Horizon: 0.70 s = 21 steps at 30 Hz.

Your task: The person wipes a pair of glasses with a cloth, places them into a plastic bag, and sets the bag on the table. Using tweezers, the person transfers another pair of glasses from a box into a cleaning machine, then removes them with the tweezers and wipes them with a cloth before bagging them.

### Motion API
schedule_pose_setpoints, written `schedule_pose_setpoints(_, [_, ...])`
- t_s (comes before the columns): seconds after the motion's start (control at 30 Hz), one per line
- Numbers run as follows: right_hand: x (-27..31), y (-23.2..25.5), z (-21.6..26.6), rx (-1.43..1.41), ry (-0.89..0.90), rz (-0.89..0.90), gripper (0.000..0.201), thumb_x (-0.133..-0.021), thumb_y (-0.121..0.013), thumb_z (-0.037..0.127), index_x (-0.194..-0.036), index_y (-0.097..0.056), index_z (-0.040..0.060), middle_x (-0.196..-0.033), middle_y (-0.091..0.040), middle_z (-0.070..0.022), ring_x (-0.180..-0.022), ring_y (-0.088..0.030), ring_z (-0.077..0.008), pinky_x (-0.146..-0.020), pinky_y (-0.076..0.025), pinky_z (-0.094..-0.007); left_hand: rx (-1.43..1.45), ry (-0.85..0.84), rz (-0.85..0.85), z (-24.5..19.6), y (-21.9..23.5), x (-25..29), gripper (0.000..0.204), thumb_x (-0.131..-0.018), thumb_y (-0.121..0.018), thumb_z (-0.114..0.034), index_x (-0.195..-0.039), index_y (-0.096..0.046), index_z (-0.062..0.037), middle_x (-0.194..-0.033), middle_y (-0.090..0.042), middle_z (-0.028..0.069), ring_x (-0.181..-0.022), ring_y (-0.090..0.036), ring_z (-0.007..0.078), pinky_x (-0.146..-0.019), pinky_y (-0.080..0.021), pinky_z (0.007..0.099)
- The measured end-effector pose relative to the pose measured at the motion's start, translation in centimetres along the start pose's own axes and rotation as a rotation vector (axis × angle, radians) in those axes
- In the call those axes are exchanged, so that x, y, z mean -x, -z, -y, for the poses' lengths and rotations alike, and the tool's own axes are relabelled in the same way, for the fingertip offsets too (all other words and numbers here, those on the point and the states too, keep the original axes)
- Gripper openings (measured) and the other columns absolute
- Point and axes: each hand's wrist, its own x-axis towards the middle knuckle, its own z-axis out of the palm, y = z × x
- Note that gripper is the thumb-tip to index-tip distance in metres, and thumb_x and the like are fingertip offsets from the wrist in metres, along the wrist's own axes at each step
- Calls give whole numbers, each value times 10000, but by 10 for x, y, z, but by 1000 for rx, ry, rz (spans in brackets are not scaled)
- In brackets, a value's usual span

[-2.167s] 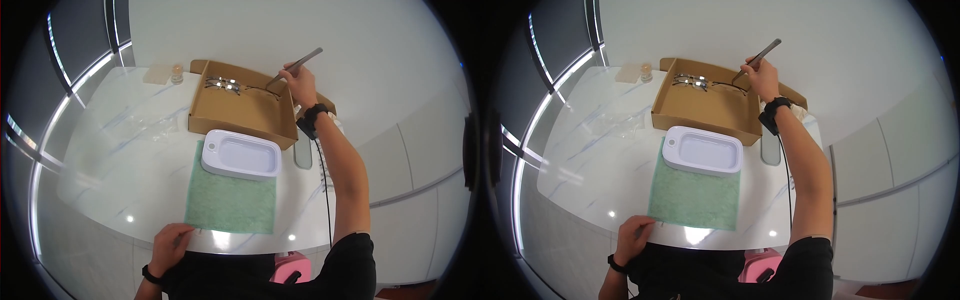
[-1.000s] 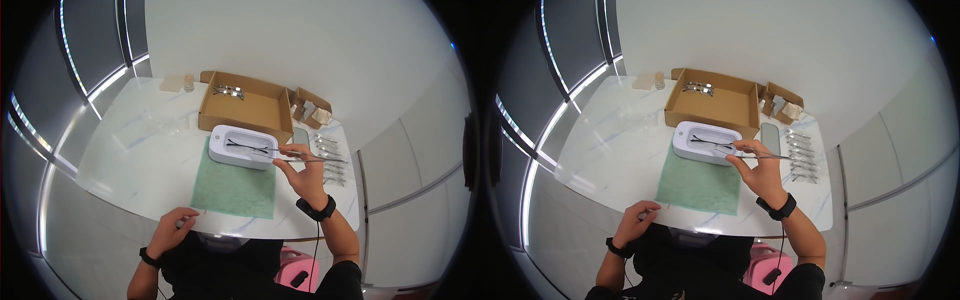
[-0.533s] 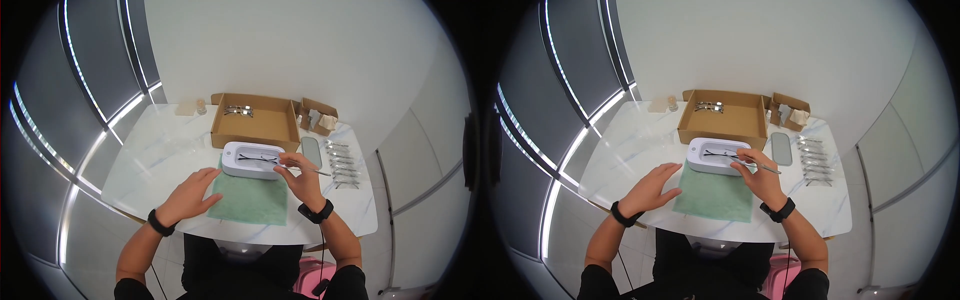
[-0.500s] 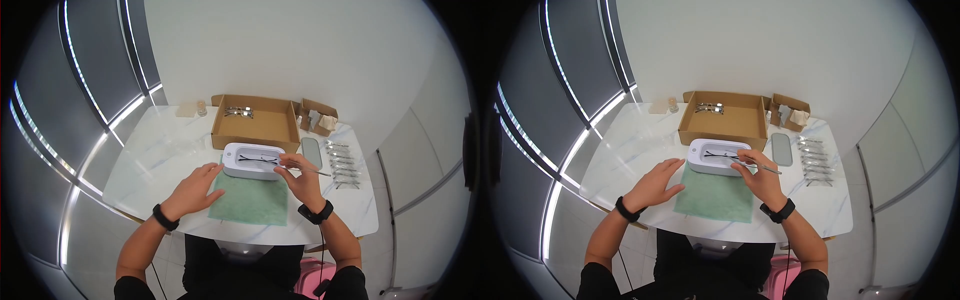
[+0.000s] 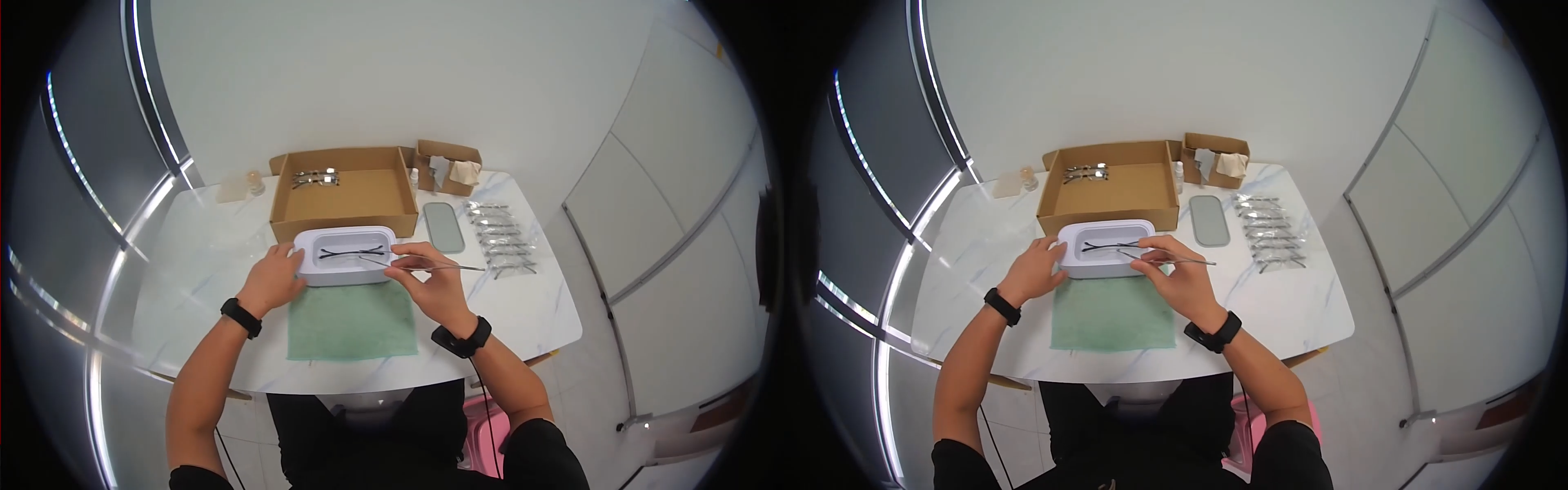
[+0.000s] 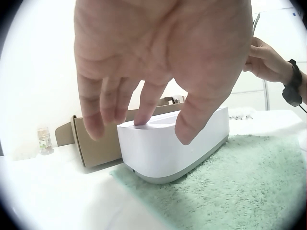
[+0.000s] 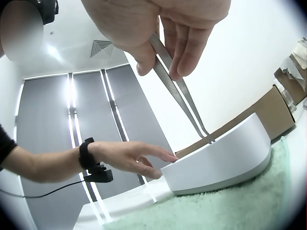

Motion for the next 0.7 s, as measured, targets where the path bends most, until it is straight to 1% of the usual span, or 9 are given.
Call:
schedule_pose_setpoints(0.07, [1,0,-5,11,-1,9,306,-829,-765,57,-1109,-641,42,-970,-692,-70,-850,-703,-149,-745,-550,-263,-10,8,-2,-1,-4,-5,555,-820,-691,-262,-1300,-544,-25,-1370,-497,197,-1253,-480,370,-1002,-469,426])
schedule_pose_setpoints(0.13, [1,-4,-8,14,6,6,309,-827,-762,43,-1110,-640,35,-993,-691,-72,-857,-702,-154,-756,-558,-265,-2,-17,-56,4,-6,-7,516,-816,-692,-258,-1256,-585,-10,-1339,-526,205,-1264,-474,364,-1020,-455,410])
schedule_pose_setpoints(0.17, [0,-7,-9,7,1,22,309,-827,-762,43,-1110,-640,35,-993,-691,-72,-857,-702,-154,-756,-558,-265,4,0,-50,7,-5,-7,516,-816,-692,-258,-1256,-585,-10,-1339,-526,205,-1264,-474,364,-1020,-455,410])
schedule_pose_setpoints(0.23, [-1,-9,-10,3,18,-1,317,-821,-760,22,-1114,-638,28,-1024,-687,-77,-867,-701,-162,-773,-567,-272,49,-31,-51,8,-2,-8,488,-815,-688,-253,-1226,-609,-1,-1320,-539,211,-1280,-465,354,-1029,-448,404])
schedule_pose_setpoints(0.27, [-1,-10,-10,-4,12,17,317,-821,-760,22,-1114,-638,28,-1024,-687,-77,-867,-701,-162,-773,-567,-272,55,-13,-46,10,-3,-8,488,-815,-688,-253,-1226,-609,-1,-1320,-539,211,-1280,-465,354,-1029,-448,404])
schedule_pose_setpoints(0.33, [-2,-9,-7,17,-10,11,318,-814,-762,9,-1108,-642,22,-1050,-684,-82,-875,-700,-168,-785,-574,-277,84,-32,-65,12,-6,-7,484,-819,-681,-246,-1228,-609,4,-1325,-536,210,-1293,-457,347,-1035,-445,404])
schedule_pose_setpoints(0.47, [-3,-12,-8,65,31,32,309,-810,-769,20,-1095,-649,23,-1040,-691,-84,-872,-700,-164,-781,-577,-274,71,7,-71,4,-6,-6,479,-821,-675,-239,-1221,-605,15,-1319,-538,215,-1302,-450,349,-1039,-444,404])
schedule_pose_setpoints(0.53, [-3,-13,-8,69,34,35,314,-808,-770,20,-1098,-649,24,-1030,-694,-85,-866,-701,-164,-782,-578,-275,15,-11,-76,3,-10,-9,480,-820,-673,-230,-1217,-597,28,-1310,-542,224,-1301,-450,351,-1041,-444,404])
schedule_pose_setpoints(0.7, [-3,-16,-10,87,63,35,329,-801,-775,13,-1104,-648,27,-1005,-702,-89,-851,-703,-163,-772,-574,-275,-2,-9,-70,-1,-8,-9,490,-815,-681,-224,-1216,-587,42,-1298,-548,231,-1296,-453,355,-1041,-443,403])
